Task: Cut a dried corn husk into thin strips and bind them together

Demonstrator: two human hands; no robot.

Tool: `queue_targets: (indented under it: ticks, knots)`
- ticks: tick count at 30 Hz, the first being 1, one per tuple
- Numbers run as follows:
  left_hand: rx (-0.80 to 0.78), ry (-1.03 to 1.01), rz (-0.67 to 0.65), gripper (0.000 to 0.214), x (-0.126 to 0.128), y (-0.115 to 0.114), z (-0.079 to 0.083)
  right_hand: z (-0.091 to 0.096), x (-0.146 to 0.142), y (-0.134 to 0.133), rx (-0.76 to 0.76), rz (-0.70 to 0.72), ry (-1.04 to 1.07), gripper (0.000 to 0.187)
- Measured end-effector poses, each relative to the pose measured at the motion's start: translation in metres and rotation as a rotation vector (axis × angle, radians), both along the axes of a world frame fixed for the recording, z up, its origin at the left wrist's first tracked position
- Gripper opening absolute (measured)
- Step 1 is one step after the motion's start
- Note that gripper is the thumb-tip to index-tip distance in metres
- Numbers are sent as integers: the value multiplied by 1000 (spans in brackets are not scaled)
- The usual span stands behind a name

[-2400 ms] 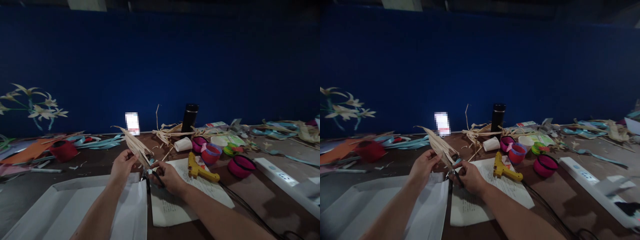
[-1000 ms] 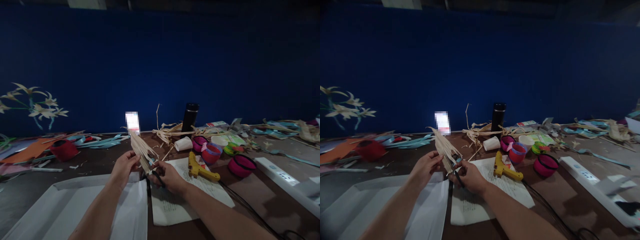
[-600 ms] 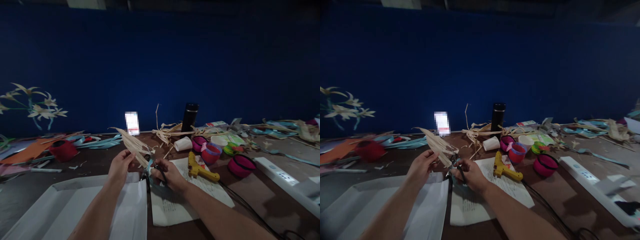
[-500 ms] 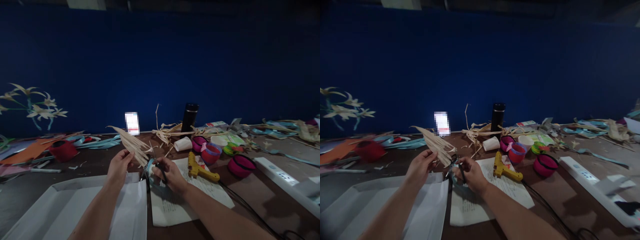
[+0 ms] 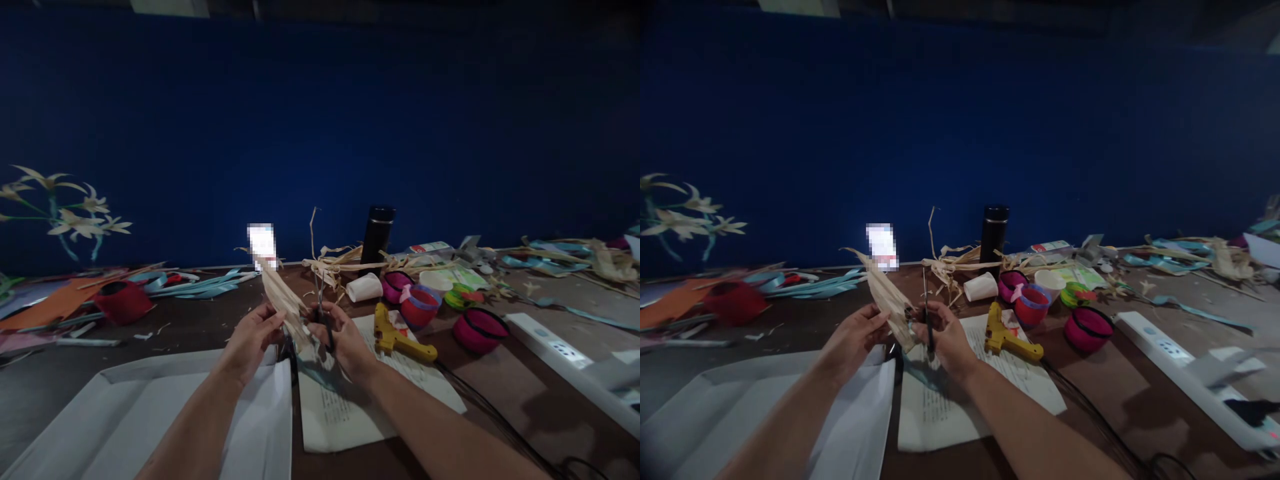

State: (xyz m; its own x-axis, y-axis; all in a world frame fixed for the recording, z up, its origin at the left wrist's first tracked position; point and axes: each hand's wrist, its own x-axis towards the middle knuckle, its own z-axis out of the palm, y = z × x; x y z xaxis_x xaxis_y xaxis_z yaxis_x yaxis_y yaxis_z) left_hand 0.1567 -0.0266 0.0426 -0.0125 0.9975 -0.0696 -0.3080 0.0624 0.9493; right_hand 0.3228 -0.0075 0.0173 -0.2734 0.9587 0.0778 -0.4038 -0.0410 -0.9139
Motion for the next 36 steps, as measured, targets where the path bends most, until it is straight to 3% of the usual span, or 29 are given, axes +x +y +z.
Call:
queue_targets:
  ticks: [12,24,31,36]
  knots:
    - [-10,39,-66,28,5,-1,-3,-2,0,1,-55,80,15,47]
    - [5,5,98,27,2,1,0,-1,1,0,-64,14,-32,38]
    - [19,39,16,26,2,1,-4,-2,1,2,-69,-10,5,38]
    - [10,69,-37,28,4,0,-8,-7,-1,3,-111,71,51,44]
